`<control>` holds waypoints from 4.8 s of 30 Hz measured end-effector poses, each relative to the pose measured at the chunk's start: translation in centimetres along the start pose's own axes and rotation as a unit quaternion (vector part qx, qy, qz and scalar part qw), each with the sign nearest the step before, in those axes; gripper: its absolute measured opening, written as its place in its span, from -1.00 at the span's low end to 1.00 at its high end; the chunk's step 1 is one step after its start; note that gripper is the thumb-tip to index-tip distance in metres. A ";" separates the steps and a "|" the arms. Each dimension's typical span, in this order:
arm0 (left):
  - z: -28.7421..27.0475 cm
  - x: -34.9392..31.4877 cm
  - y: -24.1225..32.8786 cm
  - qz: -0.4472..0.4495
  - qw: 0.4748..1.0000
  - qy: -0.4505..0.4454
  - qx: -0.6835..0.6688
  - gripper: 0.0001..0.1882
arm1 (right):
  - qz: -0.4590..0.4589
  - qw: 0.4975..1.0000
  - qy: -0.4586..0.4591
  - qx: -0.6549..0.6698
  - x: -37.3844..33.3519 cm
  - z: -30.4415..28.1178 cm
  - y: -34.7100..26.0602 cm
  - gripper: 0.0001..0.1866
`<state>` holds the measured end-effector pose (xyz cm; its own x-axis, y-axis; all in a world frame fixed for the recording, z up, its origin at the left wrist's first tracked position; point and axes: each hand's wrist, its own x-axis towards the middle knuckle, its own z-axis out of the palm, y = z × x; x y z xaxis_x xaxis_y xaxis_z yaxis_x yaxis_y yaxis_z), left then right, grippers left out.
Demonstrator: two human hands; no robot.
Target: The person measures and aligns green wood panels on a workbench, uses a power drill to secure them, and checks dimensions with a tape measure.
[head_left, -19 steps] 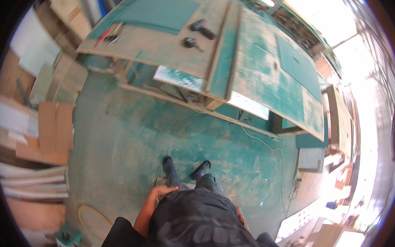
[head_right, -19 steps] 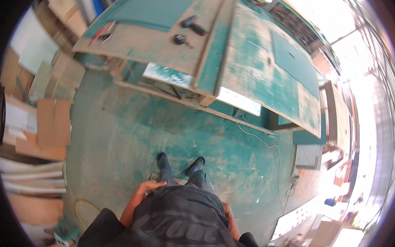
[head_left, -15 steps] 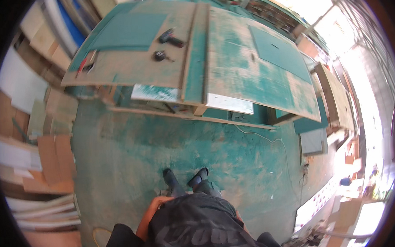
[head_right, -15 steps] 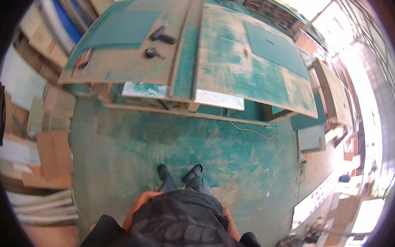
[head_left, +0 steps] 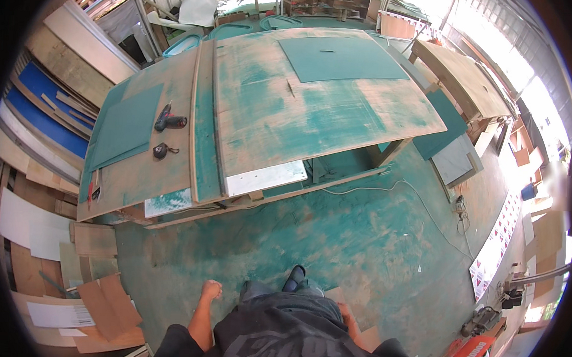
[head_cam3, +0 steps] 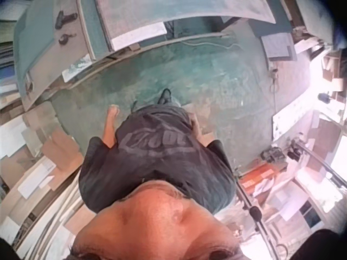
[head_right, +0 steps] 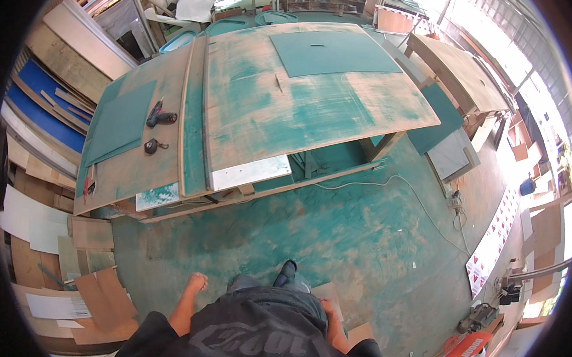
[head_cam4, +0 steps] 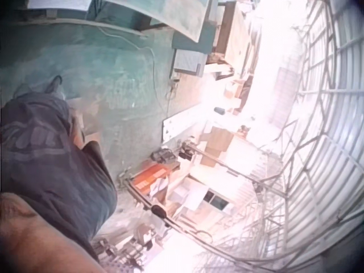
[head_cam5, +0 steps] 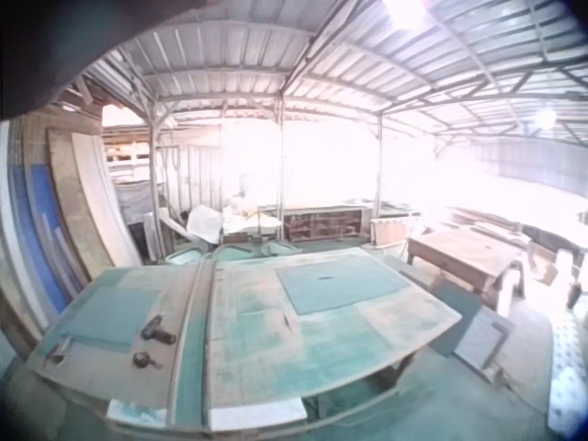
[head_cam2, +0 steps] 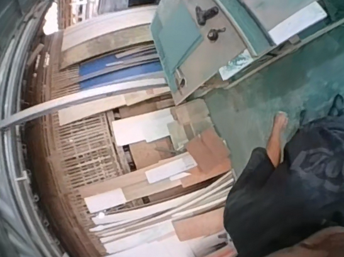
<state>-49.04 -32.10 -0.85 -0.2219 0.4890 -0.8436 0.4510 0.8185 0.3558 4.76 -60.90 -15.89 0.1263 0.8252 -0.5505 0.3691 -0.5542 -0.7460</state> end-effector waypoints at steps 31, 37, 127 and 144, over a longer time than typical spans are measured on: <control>36.8 -9.3 75.2 0.515 0.838 0.034 0.174 -0.56 | 0.319 0.898 0.180 0.245 22.4 -39.6 -12.9 -0.72; 38.9 -4.4 88.2 0.557 0.826 0.087 0.025 -0.69 | 0.127 0.892 0.397 0.178 34.4 -59.4 -20.9 -0.63; 53.9 -8.7 65.0 0.214 0.842 0.447 0.213 -0.32 | 0.208 0.948 0.186 0.152 33.8 -102.4 -9.5 -0.51; 53.4 -8.3 64.5 0.166 0.863 0.458 0.132 -0.36 | 0.225 0.957 0.175 0.050 36.7 -98.7 -10.9 -0.03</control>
<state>28.03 0.54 7.65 -0.5780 0.8161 0.0033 0.7764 0.5486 0.3103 96.23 -13.84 8.98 0.5597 0.4766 -0.6780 0.1164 -0.8552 -0.5051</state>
